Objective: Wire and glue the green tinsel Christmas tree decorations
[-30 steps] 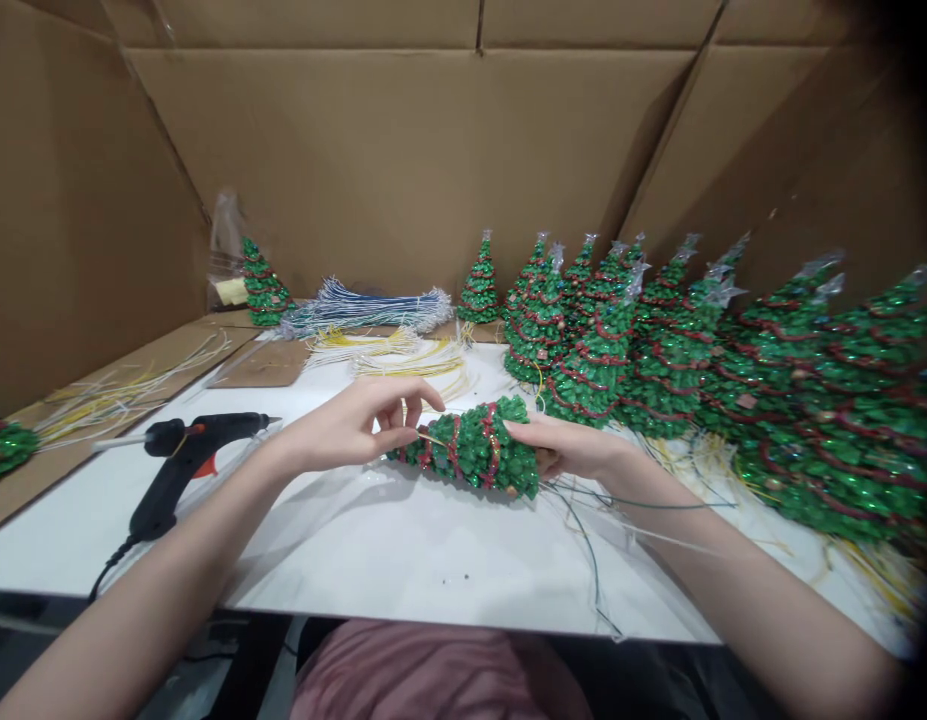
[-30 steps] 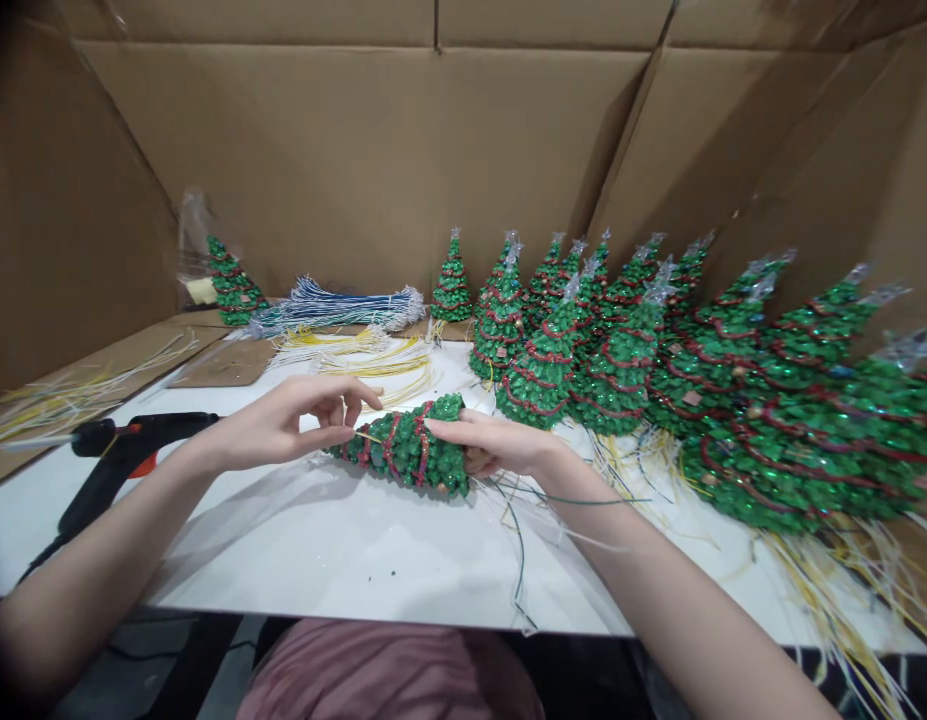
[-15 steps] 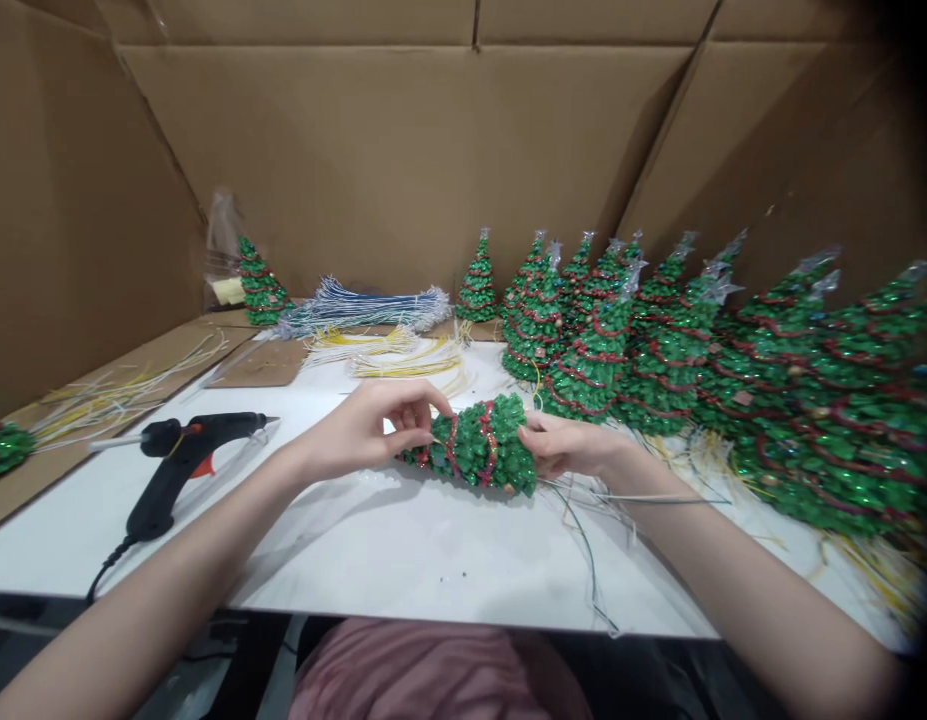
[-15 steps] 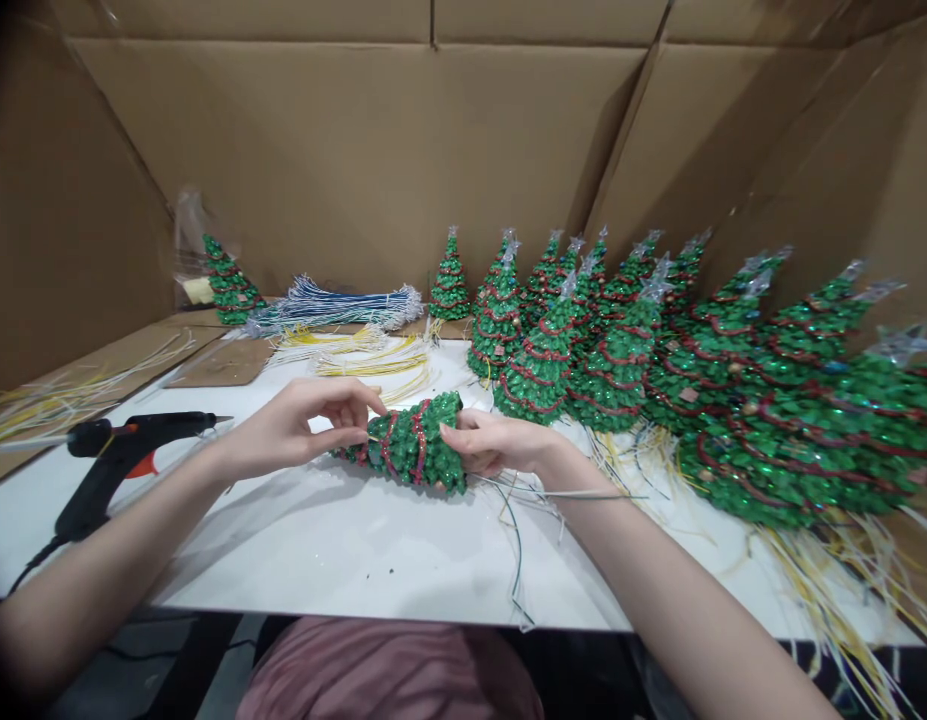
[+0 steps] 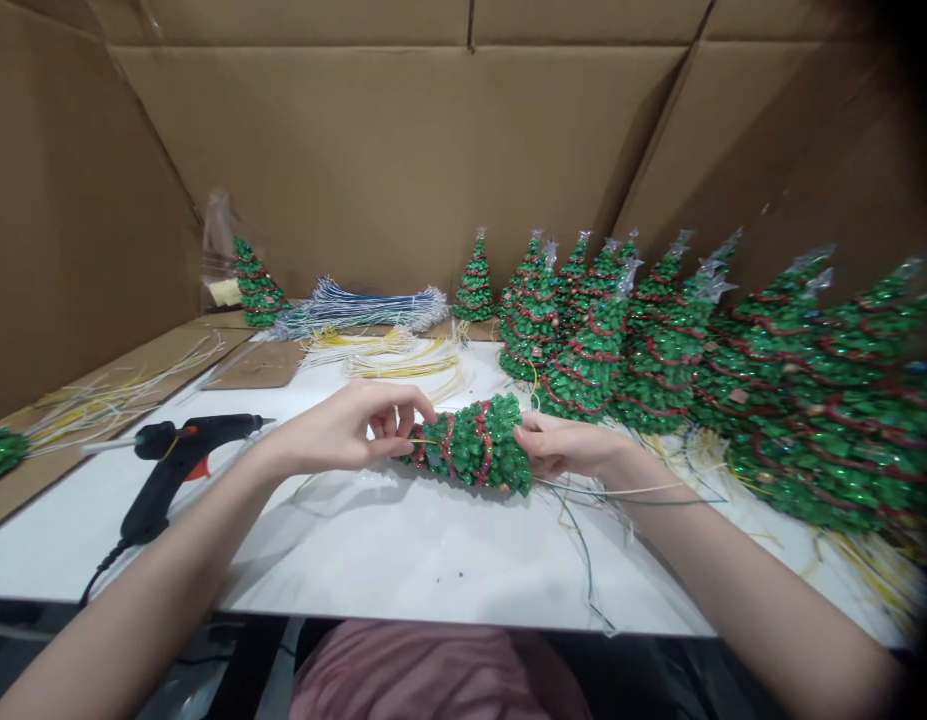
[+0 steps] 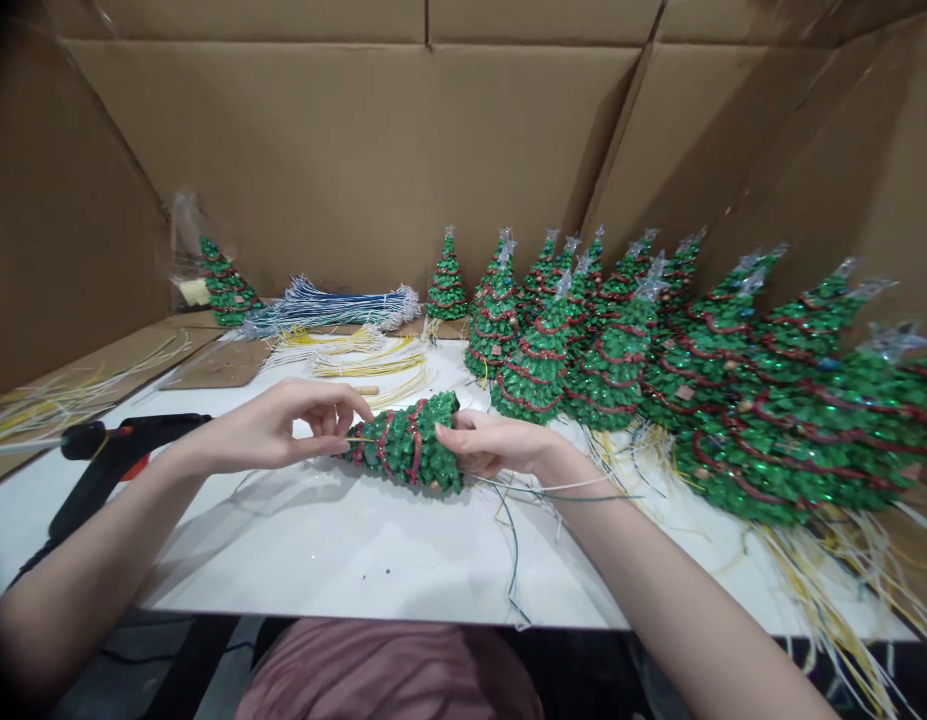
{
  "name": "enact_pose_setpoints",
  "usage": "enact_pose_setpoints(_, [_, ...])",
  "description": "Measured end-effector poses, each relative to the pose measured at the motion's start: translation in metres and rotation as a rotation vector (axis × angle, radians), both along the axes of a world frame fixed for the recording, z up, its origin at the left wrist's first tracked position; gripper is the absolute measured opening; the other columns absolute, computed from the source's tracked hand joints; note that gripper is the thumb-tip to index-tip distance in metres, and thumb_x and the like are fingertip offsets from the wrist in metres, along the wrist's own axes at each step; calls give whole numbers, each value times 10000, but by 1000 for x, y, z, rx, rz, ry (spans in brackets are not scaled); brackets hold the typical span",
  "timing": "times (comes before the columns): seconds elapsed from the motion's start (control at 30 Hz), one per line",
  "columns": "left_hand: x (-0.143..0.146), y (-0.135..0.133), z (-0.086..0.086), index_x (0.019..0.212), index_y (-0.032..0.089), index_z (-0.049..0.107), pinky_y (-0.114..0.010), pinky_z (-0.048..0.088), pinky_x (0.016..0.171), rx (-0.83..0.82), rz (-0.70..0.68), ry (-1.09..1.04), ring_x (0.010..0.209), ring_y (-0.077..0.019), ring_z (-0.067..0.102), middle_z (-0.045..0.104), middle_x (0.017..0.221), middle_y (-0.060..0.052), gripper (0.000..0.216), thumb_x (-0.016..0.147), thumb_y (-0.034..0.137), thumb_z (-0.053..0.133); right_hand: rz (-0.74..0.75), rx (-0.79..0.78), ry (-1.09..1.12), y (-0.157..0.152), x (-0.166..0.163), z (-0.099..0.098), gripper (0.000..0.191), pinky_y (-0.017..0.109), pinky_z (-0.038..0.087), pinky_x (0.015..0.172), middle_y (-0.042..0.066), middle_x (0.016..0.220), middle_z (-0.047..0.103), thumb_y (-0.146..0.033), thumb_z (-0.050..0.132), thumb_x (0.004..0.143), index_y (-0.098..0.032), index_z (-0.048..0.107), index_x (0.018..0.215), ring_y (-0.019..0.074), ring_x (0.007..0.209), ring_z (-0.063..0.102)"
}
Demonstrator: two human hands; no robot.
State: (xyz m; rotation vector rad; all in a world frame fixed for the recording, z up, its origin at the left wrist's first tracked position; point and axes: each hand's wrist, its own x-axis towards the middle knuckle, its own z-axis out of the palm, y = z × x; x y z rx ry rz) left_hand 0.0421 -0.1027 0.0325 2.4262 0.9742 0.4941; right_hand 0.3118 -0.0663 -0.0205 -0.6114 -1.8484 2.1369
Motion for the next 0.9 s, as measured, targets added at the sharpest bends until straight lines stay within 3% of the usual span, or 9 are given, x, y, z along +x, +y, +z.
enact_pose_setpoints(0.27, [6, 1, -5, 992, 159, 585, -172, 434, 548, -87, 36, -78, 604, -78, 537, 596, 697, 16, 196, 797, 180, 588, -3, 0, -3, 0, -1, -1, 492, 170, 137, 324, -128, 437, 251, -588, 621, 725, -198, 334, 639, 19, 359, 187])
enact_pose_setpoints(0.5, [13, 0, -13, 1010, 168, 585, -187, 455, 579, -81, 46, -149, 626, -81, 565, 606, 763, 4, 232, 792, 232, 627, 60, 22, 24, 2, -3, -4, 543, 169, 123, 306, -129, 394, 199, -605, 606, 725, -206, 280, 553, 14, 333, 160])
enact_pose_setpoints(0.7, [6, 1, -8, 1077, 207, 551, -186, 484, 577, -122, 44, -65, 657, -85, 549, 588, 864, 0, 349, 754, 261, 669, 53, 41, -1, 3, -2, -5, 543, 161, 125, 308, -125, 408, 221, -615, 592, 729, -199, 292, 550, 11, 336, 173])
enact_pose_setpoints(0.9, [-8, 0, 5, 1136, 225, 491, -195, 468, 585, -173, -18, 140, 682, -110, 580, 610, 792, 19, 422, 762, 306, 668, 51, 48, -3, 1, -3, -2, 572, 161, 119, 302, -124, 387, 202, -621, 582, 731, -201, 266, 505, 10, 330, 166])
